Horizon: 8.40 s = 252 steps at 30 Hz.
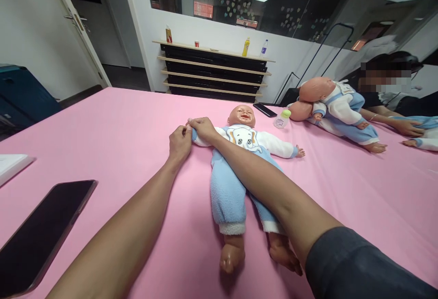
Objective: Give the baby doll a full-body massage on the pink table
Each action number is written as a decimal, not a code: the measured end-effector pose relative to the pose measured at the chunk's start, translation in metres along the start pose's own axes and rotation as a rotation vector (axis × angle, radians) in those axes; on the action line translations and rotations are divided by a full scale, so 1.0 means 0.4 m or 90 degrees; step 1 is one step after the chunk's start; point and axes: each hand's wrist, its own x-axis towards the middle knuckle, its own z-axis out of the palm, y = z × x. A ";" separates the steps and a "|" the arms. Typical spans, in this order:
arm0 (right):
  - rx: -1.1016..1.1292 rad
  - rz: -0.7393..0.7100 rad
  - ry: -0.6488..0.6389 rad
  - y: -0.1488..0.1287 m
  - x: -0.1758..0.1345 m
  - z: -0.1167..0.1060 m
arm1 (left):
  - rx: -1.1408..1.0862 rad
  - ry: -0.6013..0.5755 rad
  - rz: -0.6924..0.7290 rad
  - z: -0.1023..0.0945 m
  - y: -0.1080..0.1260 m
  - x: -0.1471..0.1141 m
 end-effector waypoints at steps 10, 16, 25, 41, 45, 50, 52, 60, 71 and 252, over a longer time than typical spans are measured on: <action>0.049 0.001 -0.063 0.007 0.011 -0.001 | -0.022 0.017 -0.063 0.003 -0.014 0.012; -0.164 -0.027 0.092 -0.007 -0.009 -0.003 | -0.018 0.010 0.000 0.005 -0.008 0.009; -0.424 -0.203 0.190 -0.128 -0.137 -0.027 | 0.028 0.052 -0.024 0.014 -0.036 0.021; -0.709 -0.053 0.139 -0.383 -1.071 -0.097 | 0.168 0.138 0.144 -0.002 0.012 -0.025; -0.752 0.063 0.191 -0.367 -1.061 -0.085 | 0.188 0.067 0.176 -0.017 0.092 -0.103; -0.719 0.046 0.142 -0.358 -1.056 -0.096 | 0.161 -0.052 0.282 -0.069 0.259 -0.307; -0.675 0.034 0.164 -0.353 -1.059 -0.104 | 0.144 -0.116 0.357 -0.102 0.318 -0.413; -0.401 -0.053 0.234 -0.340 -1.079 -0.152 | 0.255 -0.422 0.583 -0.202 0.337 -0.644; -0.450 -0.064 0.202 -0.364 -1.049 -0.192 | 0.339 -0.502 0.549 -0.181 0.321 -0.562; -0.415 -0.276 -0.009 -0.312 -0.827 -0.205 | -0.015 -0.480 0.073 -0.090 0.366 -0.519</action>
